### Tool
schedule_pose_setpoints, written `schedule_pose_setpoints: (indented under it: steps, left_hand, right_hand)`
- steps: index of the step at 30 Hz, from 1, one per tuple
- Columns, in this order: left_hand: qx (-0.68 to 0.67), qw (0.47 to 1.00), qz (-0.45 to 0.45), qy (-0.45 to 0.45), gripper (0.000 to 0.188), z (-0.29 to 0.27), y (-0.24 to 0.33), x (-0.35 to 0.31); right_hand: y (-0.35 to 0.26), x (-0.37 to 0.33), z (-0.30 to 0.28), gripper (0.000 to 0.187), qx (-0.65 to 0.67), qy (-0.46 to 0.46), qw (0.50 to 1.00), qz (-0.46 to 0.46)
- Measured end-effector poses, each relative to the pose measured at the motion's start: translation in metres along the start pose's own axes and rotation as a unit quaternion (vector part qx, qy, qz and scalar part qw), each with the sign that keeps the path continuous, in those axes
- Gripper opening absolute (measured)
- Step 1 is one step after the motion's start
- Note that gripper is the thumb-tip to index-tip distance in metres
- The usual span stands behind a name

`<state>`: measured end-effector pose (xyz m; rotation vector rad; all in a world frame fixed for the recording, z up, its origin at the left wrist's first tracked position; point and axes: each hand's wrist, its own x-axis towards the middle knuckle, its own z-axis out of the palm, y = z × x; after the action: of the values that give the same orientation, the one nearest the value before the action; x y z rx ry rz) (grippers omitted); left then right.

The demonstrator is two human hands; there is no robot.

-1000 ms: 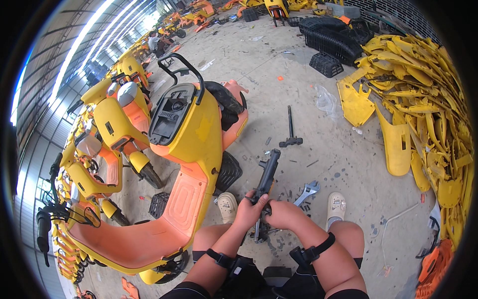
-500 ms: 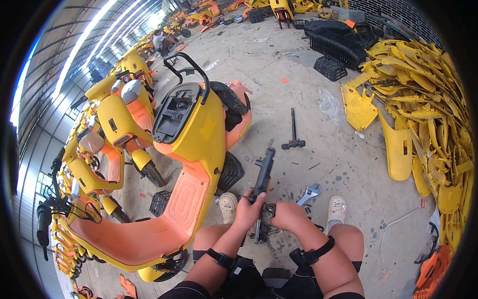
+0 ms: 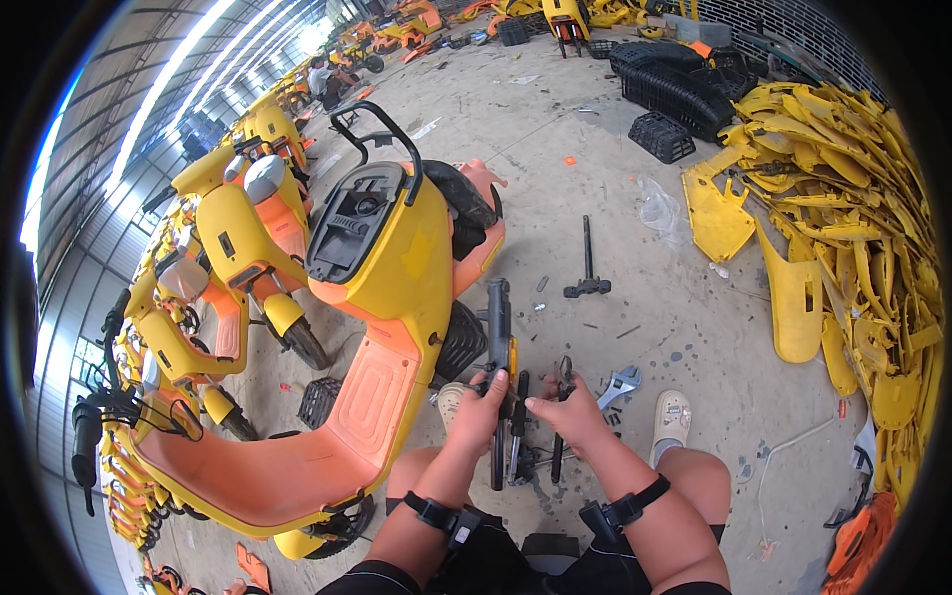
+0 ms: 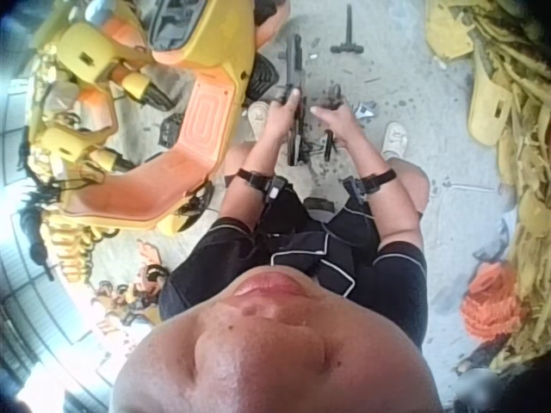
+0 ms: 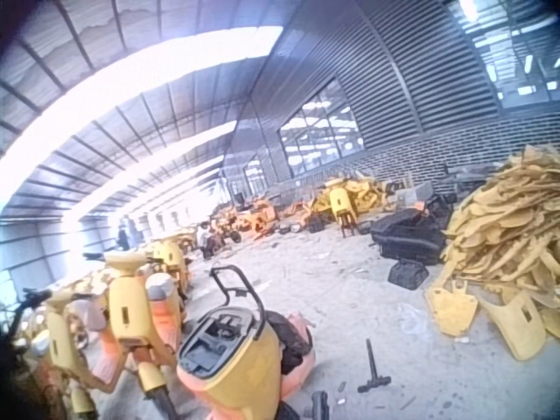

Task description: The person sits on the floor in a workshop and uses pliers to tighten a bolt on a black scooter handlebar assembly. The person holds the handlebar with one hand and manipulates the pliers with the other to secure the component.

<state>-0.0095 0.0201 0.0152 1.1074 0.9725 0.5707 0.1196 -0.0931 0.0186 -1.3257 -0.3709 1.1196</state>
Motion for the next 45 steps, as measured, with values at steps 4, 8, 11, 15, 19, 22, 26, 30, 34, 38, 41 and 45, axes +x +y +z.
schedule_pose_setpoints:
  steps: [4,8,11,15,19,22,26,30,34,38,41,45]
  left_hand:
    - [-0.042,0.996,-0.017,-0.071,0.04,0.011,-0.006,-0.001]
    - [-0.068,0.994,-0.044,-0.077,0.039,0.009,-0.006,-0.003]
    - [-0.077,0.993,-0.047,-0.081,0.041,0.011,-0.004,-0.004]
    - [0.035,0.997,-0.025,-0.07,0.047,0.013,-0.004,-0.004]
    - [0.026,0.996,-0.021,-0.088,0.046,0.009,-0.009,-0.001]
    - [0.019,0.996,-0.019,-0.089,0.041,0.01,-0.007,-0.004]
    - [0.013,0.995,-0.009,-0.096,0.038,0.013,-0.008,-0.003]
    - [0.019,0.995,-0.004,-0.097,0.036,0.013,-0.008,-0.003]
    - [0.053,0.994,-0.012,-0.099,0.035,0.009,-0.011,-0.001]
    - [0.06,0.994,-0.007,-0.096,0.034,0.01,-0.013,-0.001]
    - [0.055,0.995,-0.031,-0.081,0.031,0.014,-0.007,-0.005]
    - [0.064,0.994,-0.026,-0.082,0.027,0.012,-0.008,-0.004]
  right_hand:
    - [0.038,0.017,-0.005,0.045,-0.149,0.038,0.984,-0.086]
    - [-0.001,-0.01,0.014,0.056,-0.26,0.046,0.958,-0.113]
    - [0.004,-0.006,0.011,0.05,-0.237,0.048,0.962,-0.124]
    - [0.004,-0.001,0.005,0.04,-0.235,0.095,0.95,-0.183]
    - [-0.008,0.002,0.002,0.03,-0.188,0.099,0.957,-0.2]
    - [-0.016,-0.002,0.001,0.028,-0.224,0.079,0.948,-0.213]
    - [-0.011,0.001,0.0,0.03,-0.224,0.091,0.942,-0.235]
    - [-0.009,0.003,-0.002,0.031,-0.231,0.089,0.939,-0.24]
    - [-0.011,0.001,-0.003,0.032,-0.232,0.075,0.942,-0.232]
    - [-0.012,0.002,-0.006,0.032,-0.228,0.075,0.939,-0.245]
    - [-0.018,-0.001,-0.007,0.033,-0.235,0.067,0.944,-0.223]
    - [-0.021,-0.003,-0.006,0.033,-0.235,0.063,0.947,-0.209]
